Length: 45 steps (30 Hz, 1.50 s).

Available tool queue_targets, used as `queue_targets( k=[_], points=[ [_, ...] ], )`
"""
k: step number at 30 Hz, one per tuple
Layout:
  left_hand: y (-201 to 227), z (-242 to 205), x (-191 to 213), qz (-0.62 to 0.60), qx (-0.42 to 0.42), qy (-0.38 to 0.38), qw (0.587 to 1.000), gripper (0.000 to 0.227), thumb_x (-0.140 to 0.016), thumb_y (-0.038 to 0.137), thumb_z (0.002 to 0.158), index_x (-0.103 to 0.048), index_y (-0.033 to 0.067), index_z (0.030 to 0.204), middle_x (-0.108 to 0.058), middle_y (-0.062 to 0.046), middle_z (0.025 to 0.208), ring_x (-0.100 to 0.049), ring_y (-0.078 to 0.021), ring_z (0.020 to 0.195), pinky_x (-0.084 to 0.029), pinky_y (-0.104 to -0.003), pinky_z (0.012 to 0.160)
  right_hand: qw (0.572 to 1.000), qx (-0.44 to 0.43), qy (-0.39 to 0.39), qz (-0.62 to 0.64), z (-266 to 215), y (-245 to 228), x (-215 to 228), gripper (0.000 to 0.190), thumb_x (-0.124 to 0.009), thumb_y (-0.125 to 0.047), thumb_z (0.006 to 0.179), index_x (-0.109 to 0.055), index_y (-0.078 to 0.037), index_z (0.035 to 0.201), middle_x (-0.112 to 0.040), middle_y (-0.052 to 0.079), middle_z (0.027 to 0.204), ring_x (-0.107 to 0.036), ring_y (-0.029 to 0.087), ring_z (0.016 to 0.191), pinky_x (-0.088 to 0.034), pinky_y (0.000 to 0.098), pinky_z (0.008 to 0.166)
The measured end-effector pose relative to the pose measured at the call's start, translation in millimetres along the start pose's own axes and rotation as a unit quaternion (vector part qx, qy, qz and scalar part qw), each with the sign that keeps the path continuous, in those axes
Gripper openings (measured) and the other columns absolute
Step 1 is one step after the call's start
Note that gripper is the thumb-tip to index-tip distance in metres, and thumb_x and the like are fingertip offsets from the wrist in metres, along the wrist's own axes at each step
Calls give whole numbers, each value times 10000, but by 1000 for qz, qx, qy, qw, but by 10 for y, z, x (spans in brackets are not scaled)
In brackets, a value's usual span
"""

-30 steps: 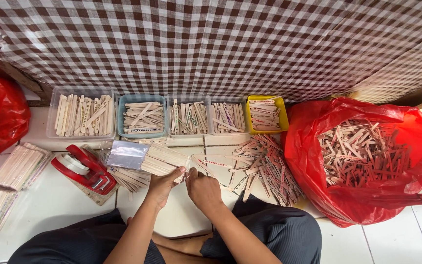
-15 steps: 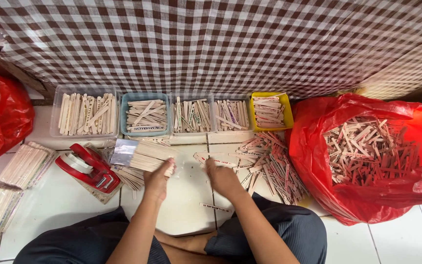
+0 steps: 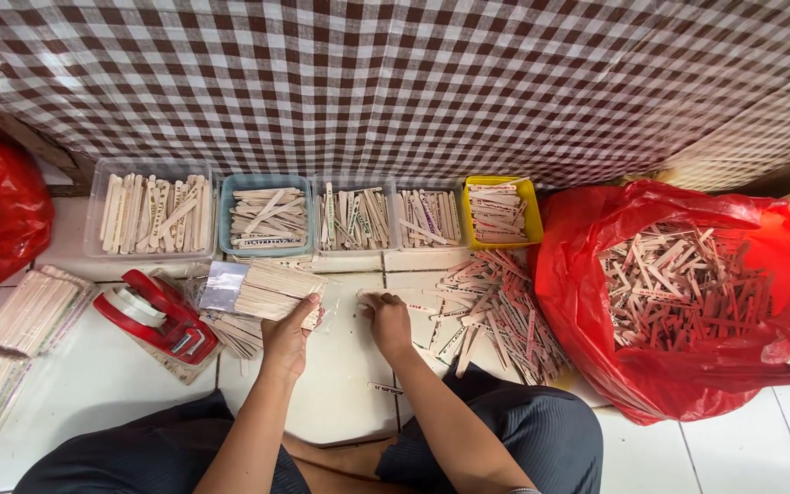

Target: Bundling wooden sticks by aligning and stacking them neatly into groups.

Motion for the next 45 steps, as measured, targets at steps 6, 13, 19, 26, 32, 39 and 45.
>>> queue_targets(
  k=[6,13,19,26,32,39,45],
  points=[
    [131,-65,-77,-2,-10,-1,1000,297,-894,36,739,-702,57,964,-732,-98,804,-746,-190,640,-650,-302,614,998,-15,43,32,-32,197,-271,178,-799,-253,842,-737,-135,961,-640,47,844,-686,267,824,-561,358,770],
    [164,-129,-106,-5,-15,4,1000,284,-889,24,742,-704,43,958,-728,-107,808,-748,-202,646,-656,-323,626,999,21,21,-17,-95,-22,-36,163,-724,-240,910,-617,-128,960,-616,48,900,-628,266,967,-485,376,832],
    [120,-53,-29,-26,-22,7,999,283,-877,7,749,-701,55,964,-723,-97,820,-745,-188,646,-662,-314,626,994,55,-18,93,-236,-371,102,171,-485,-106,1075,-586,-22,1184,-537,107,1032,-670,296,865,-561,380,771],
    [126,-25,-18,-43,-20,9,999,288,-877,6,753,-705,51,979,-723,-90,845,-749,-182,668,-665,-319,641,902,-36,6,430,-184,-464,113,170,-460,-123,1070,-627,-87,1066,-515,7,726,-530,160,660,-448,258,616],
    [135,-28,-40,-45,-16,9,999,328,-873,9,757,-700,57,1032,-725,-78,885,-754,-178,701,-666,-316,663,745,-69,-54,661,-104,-526,228,397,-404,-419,1111,-564,-86,966,-361,-40,671,-438,68,619,-401,162,448],
    [125,-71,-76,-41,-10,18,999,294,-889,6,741,-708,35,971,-717,-102,846,-745,-198,677,-655,-321,653,798,-91,-40,594,-145,-364,49,466,-325,-294,1133,-542,-130,755,-391,-8,586,-340,135,534,-335,253,559],
    [209,-100,-124,-36,-8,23,999,248,-875,13,753,-713,39,939,-720,-98,835,-741,-181,668,-652,-296,640,810,-29,-20,586,-151,-567,203,328,-414,-98,1024,-505,-113,709,-364,-20,624,-347,113,588,-342,226,598]
  ],
)
Point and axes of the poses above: each hand's wrist, its own z-axis towards the middle knuckle, its own x-axis out of the back of the hand, y = z × x, the point moved 1 cm from there along z, towards the middle knuckle
